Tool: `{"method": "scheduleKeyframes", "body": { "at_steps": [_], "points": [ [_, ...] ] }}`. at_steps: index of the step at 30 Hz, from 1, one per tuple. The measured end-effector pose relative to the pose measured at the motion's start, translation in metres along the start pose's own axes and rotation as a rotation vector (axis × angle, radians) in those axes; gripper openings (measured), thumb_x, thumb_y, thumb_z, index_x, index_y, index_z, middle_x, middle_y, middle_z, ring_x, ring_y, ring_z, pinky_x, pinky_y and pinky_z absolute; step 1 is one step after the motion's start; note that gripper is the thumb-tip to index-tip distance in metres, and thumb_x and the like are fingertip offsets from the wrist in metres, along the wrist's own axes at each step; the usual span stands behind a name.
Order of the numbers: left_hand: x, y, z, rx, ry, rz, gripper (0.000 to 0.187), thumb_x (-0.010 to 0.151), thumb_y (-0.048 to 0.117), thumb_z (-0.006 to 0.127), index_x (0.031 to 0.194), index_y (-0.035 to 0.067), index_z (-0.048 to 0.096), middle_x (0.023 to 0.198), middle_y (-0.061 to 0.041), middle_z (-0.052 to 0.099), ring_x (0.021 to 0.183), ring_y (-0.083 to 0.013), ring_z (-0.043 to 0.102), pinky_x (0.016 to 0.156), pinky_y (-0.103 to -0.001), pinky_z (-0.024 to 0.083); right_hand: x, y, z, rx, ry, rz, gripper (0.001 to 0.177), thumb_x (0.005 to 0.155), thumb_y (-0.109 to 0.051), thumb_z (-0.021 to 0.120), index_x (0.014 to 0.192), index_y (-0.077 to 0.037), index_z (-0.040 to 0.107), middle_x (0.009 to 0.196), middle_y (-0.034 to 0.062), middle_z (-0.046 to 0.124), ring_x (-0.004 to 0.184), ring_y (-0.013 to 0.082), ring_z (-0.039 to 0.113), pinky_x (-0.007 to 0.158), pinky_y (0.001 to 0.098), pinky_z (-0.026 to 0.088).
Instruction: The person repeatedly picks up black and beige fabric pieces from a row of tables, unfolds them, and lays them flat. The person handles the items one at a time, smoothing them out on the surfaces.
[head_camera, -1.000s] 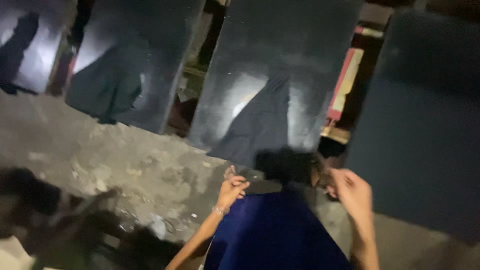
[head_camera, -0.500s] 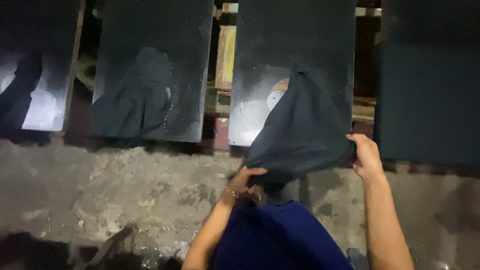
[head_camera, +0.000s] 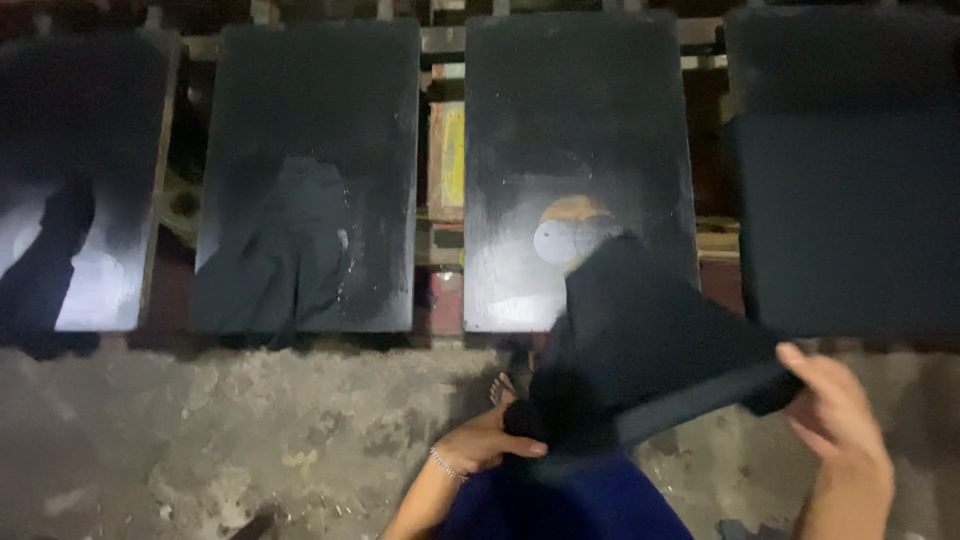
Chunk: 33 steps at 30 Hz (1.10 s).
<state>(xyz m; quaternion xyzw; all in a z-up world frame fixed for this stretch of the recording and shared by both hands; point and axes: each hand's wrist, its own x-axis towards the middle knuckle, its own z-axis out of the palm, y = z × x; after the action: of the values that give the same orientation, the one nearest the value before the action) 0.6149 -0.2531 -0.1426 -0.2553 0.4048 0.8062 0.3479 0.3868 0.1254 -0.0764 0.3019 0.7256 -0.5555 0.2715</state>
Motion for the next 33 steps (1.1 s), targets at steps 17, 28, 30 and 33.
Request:
{"method": "scheduleKeyframes", "body": {
  "at_steps": [17, 28, 30, 33],
  "points": [
    [0.133, 0.400, -0.043, -0.467, 0.228, 0.836, 0.037, 0.073, -0.005, 0.080, 0.110, -0.009, 0.073, 0.118, -0.023, 0.073, 0.115, -0.0286, 0.068, 0.110, -0.040, 0.047, 0.200, -0.324, 0.122, 0.598, -0.333, -0.369, 0.022, 0.099, -0.019, 0.078, 0.087, -0.019, 0.059, 0.076, -0.0026, 0.064, 0.058, 0.0082, 0.064, 0.048, 0.0199, 0.056],
    [0.103, 0.440, -0.063, -0.349, 0.217, 1.119, 0.054, 0.079, -0.003, 0.079, 0.128, -0.004, 0.058, 0.119, -0.023, 0.070, 0.106, -0.0349, 0.071, 0.095, -0.044, 0.062, 0.209, -0.329, 0.142, 0.503, -0.291, -0.540, 0.038, 0.106, -0.017, 0.079, 0.083, -0.027, 0.050, 0.083, -0.0095, 0.057, 0.069, 0.0067, 0.065, 0.054, 0.0261, 0.060],
    [0.120, 0.416, -0.078, -0.409, 0.370, 1.043, 0.041, 0.080, -0.009, 0.076, 0.116, 0.001, 0.060, 0.112, -0.021, 0.071, 0.098, -0.0307, 0.072, 0.089, -0.043, 0.063, 0.253, -0.298, 0.148, 0.464, -0.328, -0.301, 0.098, 0.086, -0.026, 0.082, 0.166, -0.022, 0.024, 0.122, 0.0008, 0.062, 0.056, 0.0000, 0.056, 0.047, 0.0090, 0.050],
    [0.146, 0.381, -0.097, -0.488, 0.537, 0.862, 0.114, 0.075, -0.006, 0.076, 0.164, 0.014, 0.009, 0.156, -0.025, 0.044, 0.117, -0.0269, 0.063, 0.096, -0.036, 0.057, 0.278, -0.247, 0.164, 0.476, -0.338, -0.210, 0.102, 0.089, -0.014, 0.079, 0.167, -0.014, 0.014, 0.092, 0.0032, 0.074, 0.056, 0.0007, 0.069, 0.063, 0.0169, 0.068]
  ]
}}
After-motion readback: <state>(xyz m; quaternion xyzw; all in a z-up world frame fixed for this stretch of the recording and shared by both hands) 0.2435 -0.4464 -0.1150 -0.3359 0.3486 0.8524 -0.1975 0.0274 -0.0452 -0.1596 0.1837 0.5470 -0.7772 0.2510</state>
